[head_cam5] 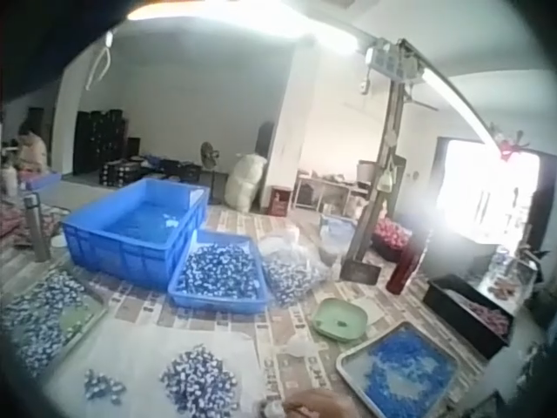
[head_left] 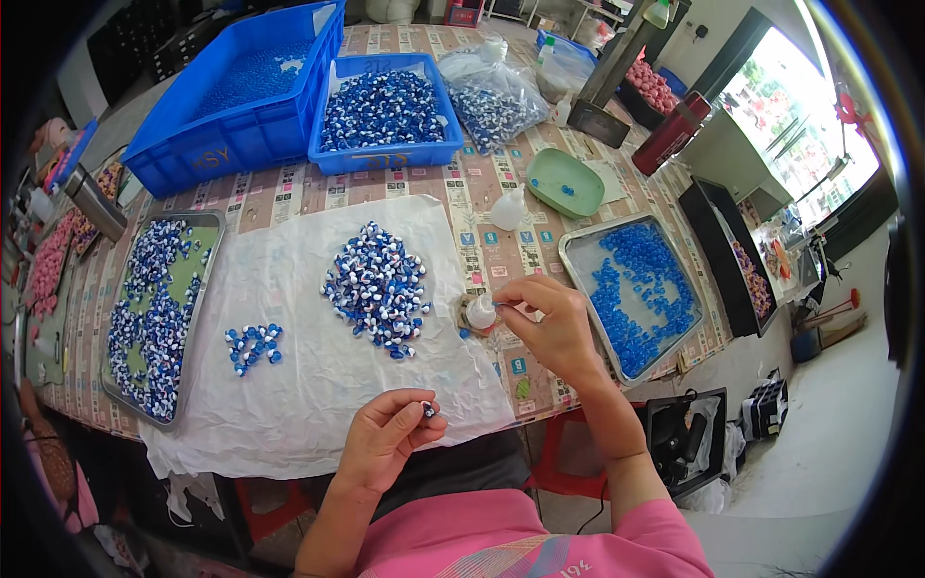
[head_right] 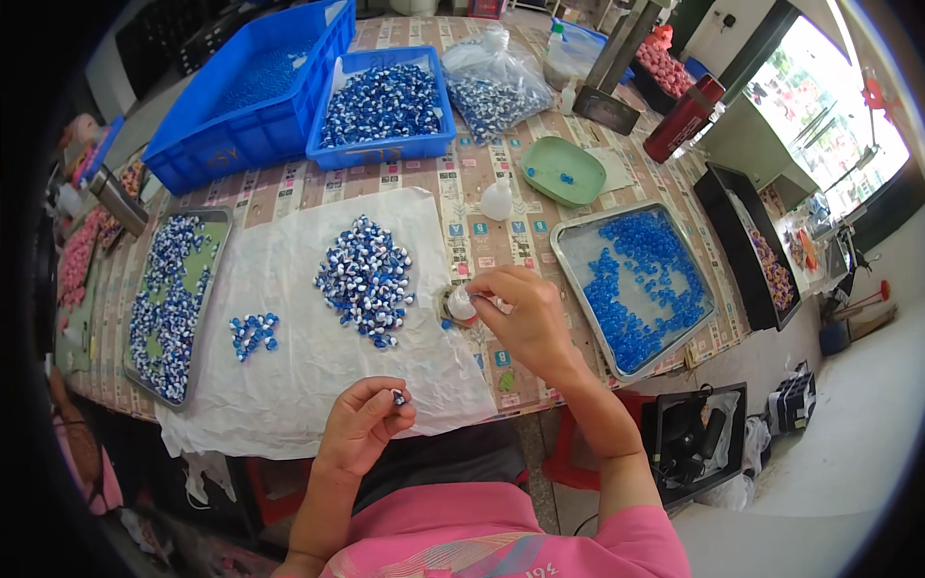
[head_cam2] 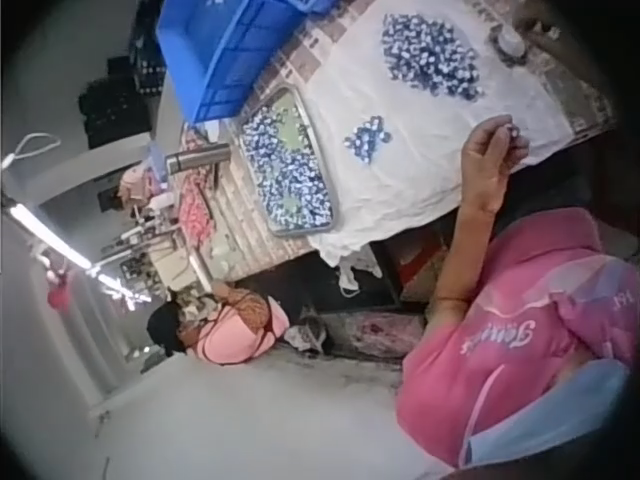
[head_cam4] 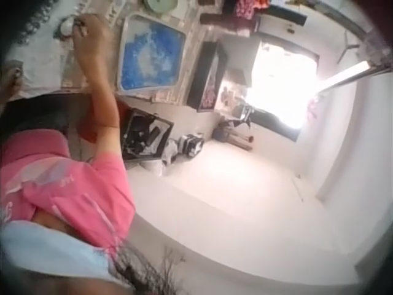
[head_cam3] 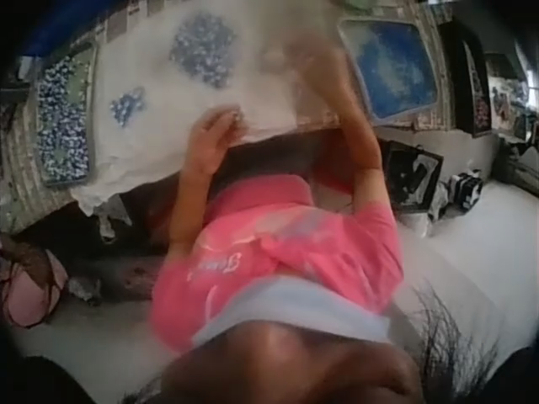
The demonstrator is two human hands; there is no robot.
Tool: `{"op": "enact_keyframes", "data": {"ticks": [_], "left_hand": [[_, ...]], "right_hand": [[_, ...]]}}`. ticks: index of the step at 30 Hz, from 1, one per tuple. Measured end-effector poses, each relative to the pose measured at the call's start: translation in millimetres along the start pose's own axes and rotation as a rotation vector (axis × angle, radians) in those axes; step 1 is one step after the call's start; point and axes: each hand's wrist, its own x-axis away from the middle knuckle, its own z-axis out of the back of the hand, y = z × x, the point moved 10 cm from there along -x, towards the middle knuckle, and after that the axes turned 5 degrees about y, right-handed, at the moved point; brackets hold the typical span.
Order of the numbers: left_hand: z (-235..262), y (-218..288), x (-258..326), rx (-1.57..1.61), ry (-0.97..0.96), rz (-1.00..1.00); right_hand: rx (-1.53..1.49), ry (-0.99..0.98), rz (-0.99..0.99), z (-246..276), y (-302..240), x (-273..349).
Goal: Manually assembling small blue and white plastic toy components at a factory workbench.
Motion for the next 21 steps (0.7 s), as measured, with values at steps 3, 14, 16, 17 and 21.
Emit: {"op": "enact_keyframes", "data": {"ticks": [3, 14, 16, 17, 21], "left_hand": [[-1, 0, -1, 0.010, 0.024, 0.008], [5, 0, -10, 0.086, 0.006, -0.006], [7, -4, -13, 0.087, -0.023, 0.007], [9, -5, -14, 0.088, -0.017, 0.008], [10, -7, -19, 0.069, -0.021, -0.007]], "right_hand": [[0.081, -0.022, 0.079, -9, -5, -4], [0.052, -0.025, 0.152, -18, -23, 4], [0.021, -0.028, 0.153, -20, -31, 13], [-0.046, -0.063, 0.147, -25, -35, 20], [-0.260, -0.215, 0.106, -46, -49, 45]]}}
